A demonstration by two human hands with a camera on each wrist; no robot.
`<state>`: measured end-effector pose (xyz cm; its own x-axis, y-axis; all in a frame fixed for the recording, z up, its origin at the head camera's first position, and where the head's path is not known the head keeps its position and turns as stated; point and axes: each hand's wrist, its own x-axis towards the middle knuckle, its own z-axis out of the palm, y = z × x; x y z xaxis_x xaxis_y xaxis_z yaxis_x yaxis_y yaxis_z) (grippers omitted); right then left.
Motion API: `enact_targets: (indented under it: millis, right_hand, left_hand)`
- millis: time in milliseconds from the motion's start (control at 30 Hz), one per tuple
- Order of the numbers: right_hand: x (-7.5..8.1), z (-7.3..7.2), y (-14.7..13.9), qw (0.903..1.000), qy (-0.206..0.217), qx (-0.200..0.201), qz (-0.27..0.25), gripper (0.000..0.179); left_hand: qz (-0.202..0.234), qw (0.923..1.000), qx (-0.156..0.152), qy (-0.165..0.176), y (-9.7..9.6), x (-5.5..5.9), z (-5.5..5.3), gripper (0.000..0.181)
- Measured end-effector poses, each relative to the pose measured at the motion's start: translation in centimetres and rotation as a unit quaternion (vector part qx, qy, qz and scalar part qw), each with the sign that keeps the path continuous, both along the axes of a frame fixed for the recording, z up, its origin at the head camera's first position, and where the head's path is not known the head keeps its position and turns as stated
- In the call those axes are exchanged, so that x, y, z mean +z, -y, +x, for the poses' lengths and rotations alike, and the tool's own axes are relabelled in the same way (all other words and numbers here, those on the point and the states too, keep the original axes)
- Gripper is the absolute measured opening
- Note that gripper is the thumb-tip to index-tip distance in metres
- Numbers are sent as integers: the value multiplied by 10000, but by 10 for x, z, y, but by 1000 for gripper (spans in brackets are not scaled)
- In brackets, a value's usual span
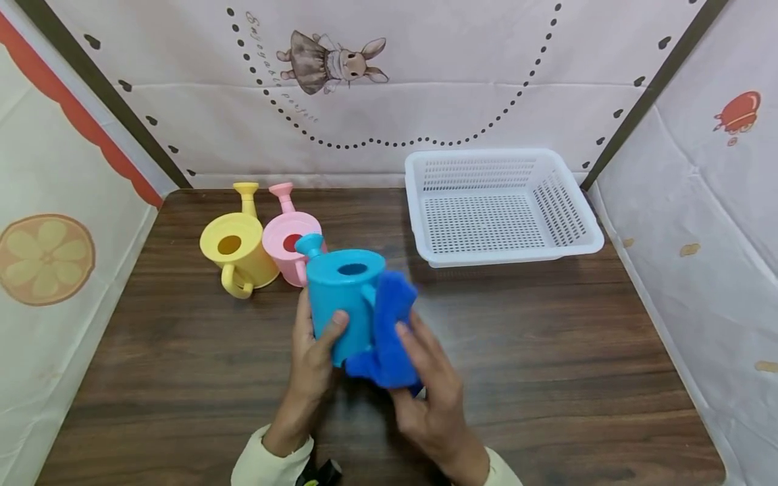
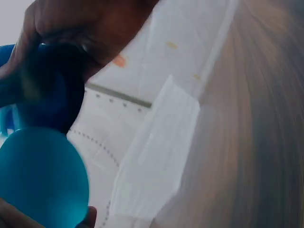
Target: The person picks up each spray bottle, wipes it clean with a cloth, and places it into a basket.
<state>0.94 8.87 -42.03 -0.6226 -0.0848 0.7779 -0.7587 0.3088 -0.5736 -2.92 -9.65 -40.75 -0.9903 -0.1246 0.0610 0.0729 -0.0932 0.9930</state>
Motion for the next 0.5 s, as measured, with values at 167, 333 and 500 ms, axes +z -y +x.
enact_targets:
  millis: [167,333,500]
  right_hand:
    - [-15,5,10,9937,-905,-83,653,35]
    - [-9,0,4,9964,-780,139,314,44]
    - [17,-11,-14,9929,517,846,-658,70]
  left_hand:
    - [956,9945,429,-57,-5,4,-3,62]
    - [994,9948,169,-136,-5,4,-1,65]
    - [507,9944,-674,-634,-2,-3,9,73]
